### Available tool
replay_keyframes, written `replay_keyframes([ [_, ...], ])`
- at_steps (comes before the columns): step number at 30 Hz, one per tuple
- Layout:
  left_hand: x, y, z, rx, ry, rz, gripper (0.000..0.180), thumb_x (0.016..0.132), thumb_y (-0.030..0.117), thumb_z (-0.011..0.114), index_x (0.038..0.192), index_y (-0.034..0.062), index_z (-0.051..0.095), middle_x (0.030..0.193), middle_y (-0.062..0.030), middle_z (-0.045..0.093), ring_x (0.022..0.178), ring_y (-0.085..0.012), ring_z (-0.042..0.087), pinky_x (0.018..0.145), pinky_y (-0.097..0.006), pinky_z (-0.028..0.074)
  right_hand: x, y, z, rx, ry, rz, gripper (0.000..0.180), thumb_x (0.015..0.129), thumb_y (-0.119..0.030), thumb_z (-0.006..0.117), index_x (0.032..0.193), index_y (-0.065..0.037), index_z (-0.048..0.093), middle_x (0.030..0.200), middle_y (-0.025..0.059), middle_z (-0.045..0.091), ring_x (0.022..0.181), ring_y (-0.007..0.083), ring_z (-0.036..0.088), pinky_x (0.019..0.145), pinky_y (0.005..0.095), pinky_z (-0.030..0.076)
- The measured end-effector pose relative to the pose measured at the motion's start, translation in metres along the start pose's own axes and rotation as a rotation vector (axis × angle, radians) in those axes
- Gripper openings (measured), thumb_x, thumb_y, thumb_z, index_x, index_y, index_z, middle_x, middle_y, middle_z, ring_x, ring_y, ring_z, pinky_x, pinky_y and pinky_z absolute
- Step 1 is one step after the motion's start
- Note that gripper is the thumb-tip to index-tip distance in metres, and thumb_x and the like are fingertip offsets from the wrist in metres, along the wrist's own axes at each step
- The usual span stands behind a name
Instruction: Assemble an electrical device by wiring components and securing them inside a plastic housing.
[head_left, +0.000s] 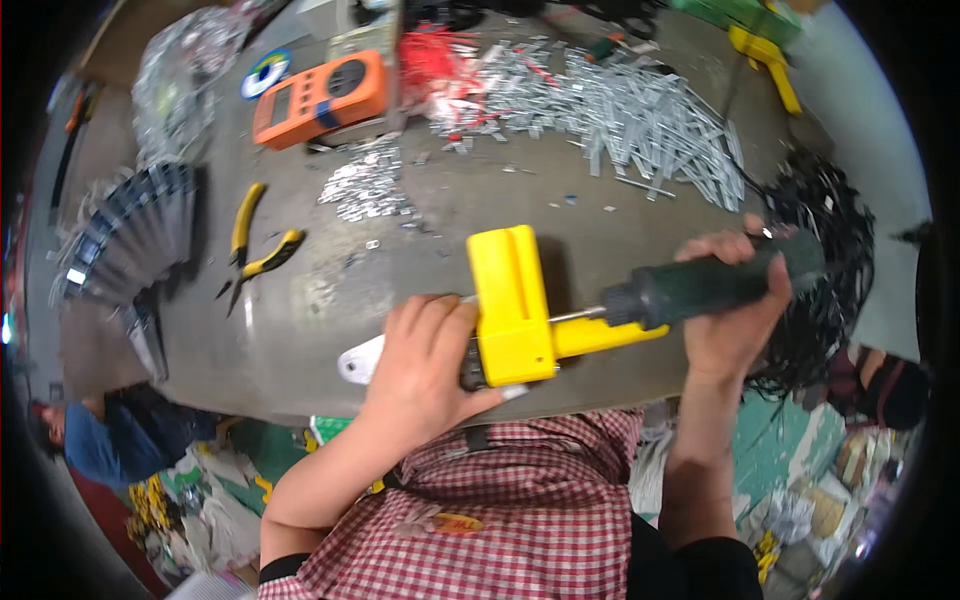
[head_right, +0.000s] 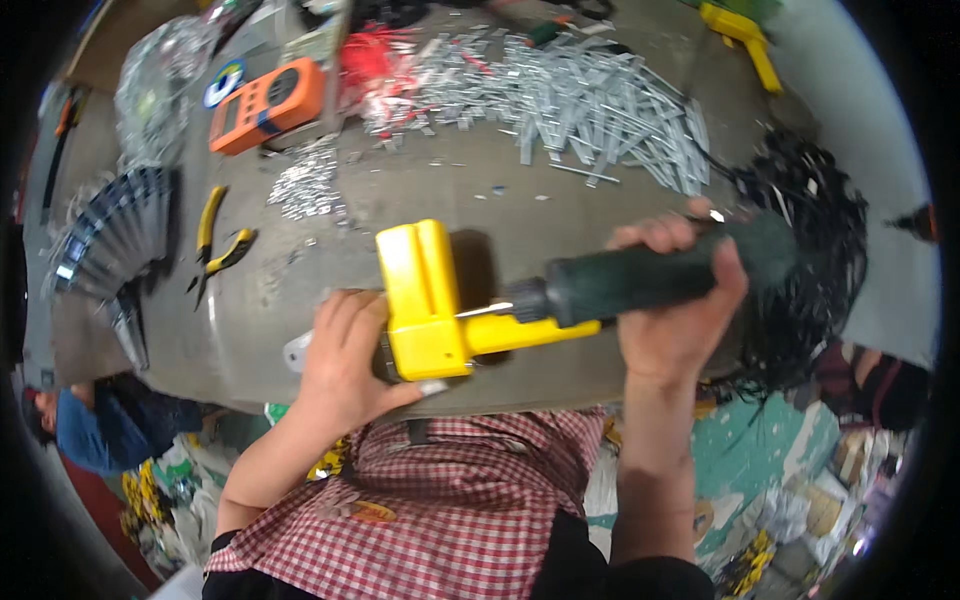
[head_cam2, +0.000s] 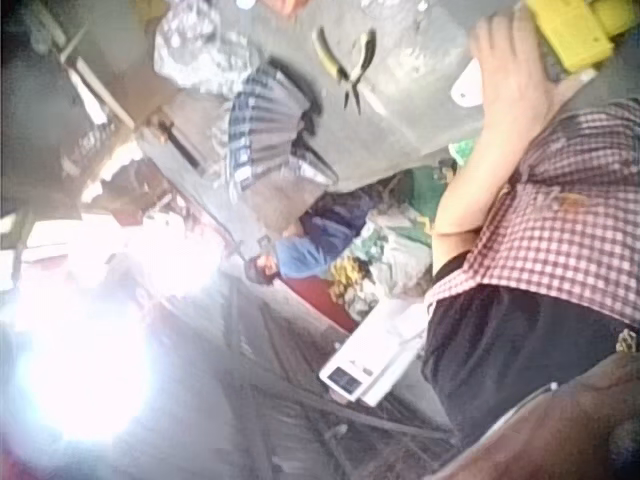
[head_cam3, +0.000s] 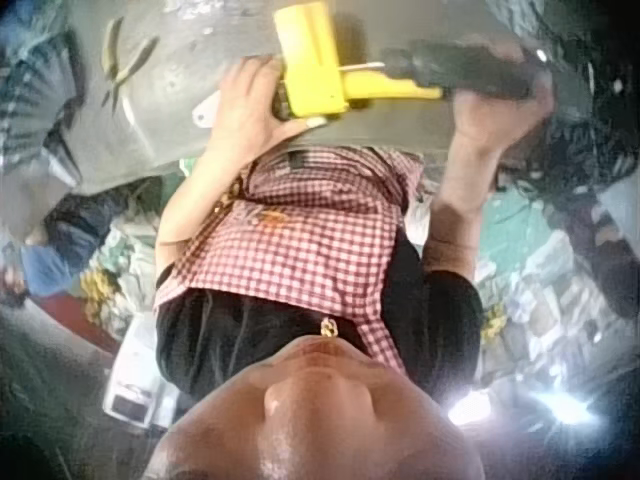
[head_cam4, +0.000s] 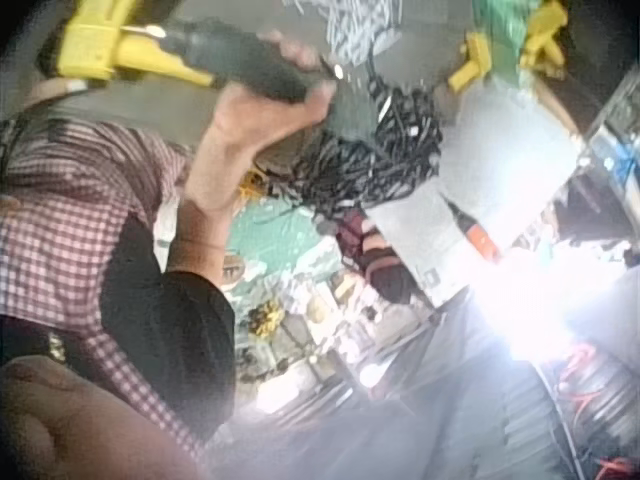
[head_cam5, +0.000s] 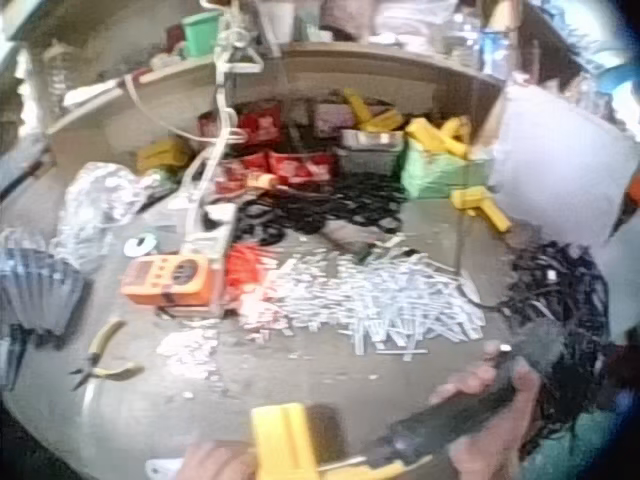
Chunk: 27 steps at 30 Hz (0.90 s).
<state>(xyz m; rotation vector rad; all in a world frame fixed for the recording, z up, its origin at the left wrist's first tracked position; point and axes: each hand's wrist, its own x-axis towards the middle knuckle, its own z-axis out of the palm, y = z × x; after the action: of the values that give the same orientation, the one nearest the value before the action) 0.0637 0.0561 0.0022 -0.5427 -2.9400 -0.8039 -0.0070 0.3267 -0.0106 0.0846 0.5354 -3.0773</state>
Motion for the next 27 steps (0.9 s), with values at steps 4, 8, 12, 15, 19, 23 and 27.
replay_keyframes([
  [4,0.003,-0.017,-0.010,-0.459,0.103,-0.154,0.061,0.062,0.021,0.081,0.109,-0.0002,0.050,0.101,-0.0166,0.056,0.089,-0.0343,0.055,0.081,-0.042,0.045,-0.008,-0.003,-0.002,-0.025,-0.022,-0.014,0.042,0.086,-0.025,0.057,0.122,-0.006,0.046,0.089,0.0032,0.049,0.089,0.0170,0.048,0.096,0.0401,0.037],
  [8,0.020,-0.066,-0.029,0.028,0.242,-0.180,0.025,0.072,-0.001,0.063,0.095,0.0034,0.053,0.091,-0.0123,0.059,0.083,-0.0305,0.059,0.073,-0.038,0.049,-0.006,-0.002,-0.005,-0.011,-0.057,0.014,0.043,0.088,-0.023,0.055,0.126,-0.005,0.045,0.091,0.0042,0.049,0.090,0.0176,0.048,0.098,0.0409,0.036],
  [12,0.026,-0.081,-0.034,0.293,0.146,0.127,0.023,0.068,-0.002,0.055,0.090,0.0054,0.054,0.086,-0.0102,0.057,0.084,-0.0275,0.057,0.072,-0.036,0.048,-0.007,-0.001,-0.004,0.009,-0.060,0.026,0.042,0.088,-0.022,0.055,0.126,-0.005,0.045,0.091,0.0045,0.048,0.091,0.0180,0.048,0.098,0.0412,0.036],
  [15,0.026,-0.088,-0.042,0.366,0.030,0.261,0.019,0.070,0.002,0.053,0.088,0.0063,0.053,0.085,-0.0079,0.056,0.083,-0.0248,0.056,0.069,-0.034,0.048,-0.006,-0.002,-0.003,-0.026,-0.042,0.017,0.043,0.089,-0.023,0.055,0.127,-0.006,0.045,0.091,0.0042,0.049,0.091,0.0180,0.048,0.098,0.0410,0.036],
  [19,0.019,-0.084,-0.040,0.226,0.076,0.120,0.026,0.065,-0.006,0.065,0.086,0.0038,0.054,0.092,-0.0077,0.062,0.084,-0.0255,0.062,0.073,-0.033,0.050,-0.005,-0.001,-0.004,-0.037,-0.033,-0.012,0.045,0.089,-0.024,0.054,0.127,-0.004,0.044,0.090,0.0041,0.048,0.090,0.0179,0.048,0.097,0.0405,0.036],
  [23,-0.012,-0.035,-0.018,-0.288,0.114,-0.144,0.016,0.075,0.004,0.067,0.085,0.0067,0.054,0.093,-0.0045,0.066,0.098,-0.0188,0.059,0.102,-0.045,0.031,-0.007,-0.001,-0.005,-0.034,0.025,0.005,0.046,0.089,-0.025,0.054,0.126,0.000,0.042,0.090,0.0040,0.049,0.089,0.0175,0.049,0.096,0.0395,0.037],
  [27,-0.014,-0.022,-0.006,-0.484,0.143,-0.242,0.016,0.076,0.007,0.067,0.084,0.0079,0.054,0.094,-0.0047,0.066,0.100,-0.0173,0.057,0.110,-0.049,0.011,-0.006,-0.002,-0.007,-0.068,0.005,-0.011,0.044,0.089,-0.025,0.054,0.123,0.000,0.043,0.089,0.0036,0.050,0.089,0.0171,0.049,0.095,0.0390,0.037],
])
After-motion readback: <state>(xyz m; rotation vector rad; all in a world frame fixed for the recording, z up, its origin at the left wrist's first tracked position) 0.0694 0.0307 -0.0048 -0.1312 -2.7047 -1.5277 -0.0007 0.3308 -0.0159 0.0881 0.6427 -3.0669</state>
